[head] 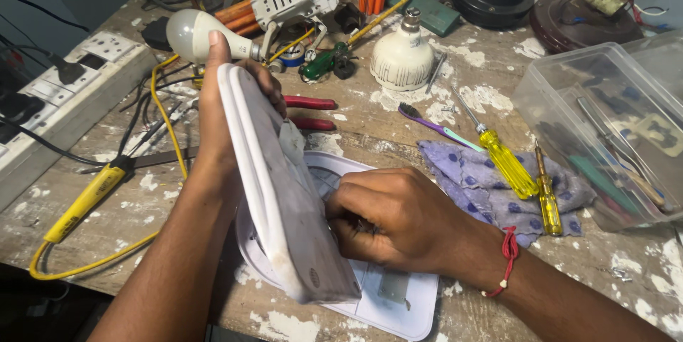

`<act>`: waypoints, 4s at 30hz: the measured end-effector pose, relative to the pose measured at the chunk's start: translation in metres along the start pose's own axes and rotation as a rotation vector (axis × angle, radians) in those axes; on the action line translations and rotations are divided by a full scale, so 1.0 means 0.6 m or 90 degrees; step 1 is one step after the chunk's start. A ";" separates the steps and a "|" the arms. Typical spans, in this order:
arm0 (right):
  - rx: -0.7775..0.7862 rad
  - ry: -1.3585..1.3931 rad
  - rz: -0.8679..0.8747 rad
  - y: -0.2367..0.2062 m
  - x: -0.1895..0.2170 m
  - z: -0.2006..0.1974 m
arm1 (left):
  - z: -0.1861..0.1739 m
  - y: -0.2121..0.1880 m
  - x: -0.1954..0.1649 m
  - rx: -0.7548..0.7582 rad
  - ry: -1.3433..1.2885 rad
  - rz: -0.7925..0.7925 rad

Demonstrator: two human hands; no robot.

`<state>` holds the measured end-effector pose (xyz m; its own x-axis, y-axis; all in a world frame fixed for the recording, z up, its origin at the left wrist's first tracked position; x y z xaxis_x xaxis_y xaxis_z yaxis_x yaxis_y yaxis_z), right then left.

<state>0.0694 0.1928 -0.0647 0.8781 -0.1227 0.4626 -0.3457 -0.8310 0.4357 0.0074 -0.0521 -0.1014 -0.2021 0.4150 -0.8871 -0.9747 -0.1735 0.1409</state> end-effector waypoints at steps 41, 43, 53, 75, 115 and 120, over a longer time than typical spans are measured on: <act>-0.078 0.029 0.108 0.009 -0.014 -0.024 | -0.029 -0.014 -0.050 0.045 -0.050 -0.024; -0.086 0.020 0.096 0.008 -0.014 -0.026 | -0.028 -0.011 -0.050 0.051 -0.075 -0.025; -0.204 0.087 0.307 -0.014 -0.062 -0.075 | -0.039 -0.002 -0.040 0.062 -0.085 -0.028; 0.007 -0.202 0.786 -0.023 -0.130 -0.122 | -0.032 -0.018 -0.058 0.125 -0.073 0.002; 0.089 0.073 0.201 0.043 -0.008 0.006 | -0.015 -0.025 -0.048 0.166 -0.030 0.008; 0.090 0.068 0.185 0.042 -0.007 0.005 | -0.009 -0.020 -0.041 0.136 -0.054 0.025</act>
<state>0.0583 0.1708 -0.0579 0.7074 -0.3134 0.6335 -0.5202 -0.8376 0.1665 0.0246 -0.0651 -0.0838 -0.2385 0.4870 -0.8402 -0.9621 -0.0010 0.2725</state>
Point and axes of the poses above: each hand's wrist, its own y-axis towards the middle knuckle, its own z-axis out of the palm, x = y × z, the point moved 1 cm from there along y, towards the middle knuckle, and after that the axes turned 1 degree about x, right-handed, at the moved point
